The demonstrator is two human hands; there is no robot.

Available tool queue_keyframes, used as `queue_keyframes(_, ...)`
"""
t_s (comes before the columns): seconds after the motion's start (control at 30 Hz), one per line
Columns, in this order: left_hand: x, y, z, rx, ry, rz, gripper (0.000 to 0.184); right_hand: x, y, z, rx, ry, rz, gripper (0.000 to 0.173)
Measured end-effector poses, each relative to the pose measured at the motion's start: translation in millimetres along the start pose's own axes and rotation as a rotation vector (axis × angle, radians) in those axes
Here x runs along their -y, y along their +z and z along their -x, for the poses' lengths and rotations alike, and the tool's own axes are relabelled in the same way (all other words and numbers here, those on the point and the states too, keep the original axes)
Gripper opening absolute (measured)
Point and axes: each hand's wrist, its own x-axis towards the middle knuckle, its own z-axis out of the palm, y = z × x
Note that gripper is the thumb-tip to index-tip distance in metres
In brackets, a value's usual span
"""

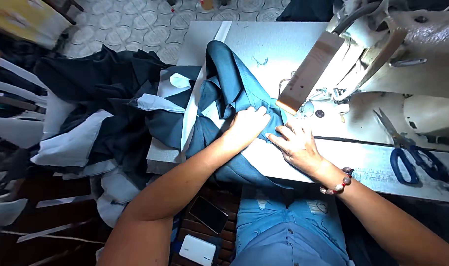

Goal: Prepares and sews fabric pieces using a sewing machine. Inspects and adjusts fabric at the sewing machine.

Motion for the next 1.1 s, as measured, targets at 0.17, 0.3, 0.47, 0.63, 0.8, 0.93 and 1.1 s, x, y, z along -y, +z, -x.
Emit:
queue_keyframes(0.17,-23,-23,-11,0.229,-0.031,-0.002,0.029,-1,-1,-1,0.005,-0.008,0.010,0.027)
queue_keyframes(0.3,21,27,7,-0.294,0.452,0.226,0.010,-5,-4,-1,0.034,0.000,0.002,0.031)
queue_keyframes(0.47,11,54,48,-0.437,0.317,0.289,0.024,-12,-11,-3,0.102,0.037,-0.033,0.035)
queue_keyframes(0.63,-10,62,51,-0.524,0.167,0.267,0.024,-19,-17,-9,0.154,0.015,-0.090,0.035)
queue_keyframes(0.8,-21,63,54,-0.526,0.119,0.196,0.023,-31,-29,-14,0.175,0.010,-0.138,0.028)
queue_keyframes(0.93,-28,68,57,-0.571,0.041,0.230,0.021,-29,-31,-17,0.205,0.062,-0.225,0.023)
queue_keyframes(1.1,-35,67,52,-0.575,-0.100,0.331,0.029,-24,-26,-21,0.149,0.168,-0.292,0.022)
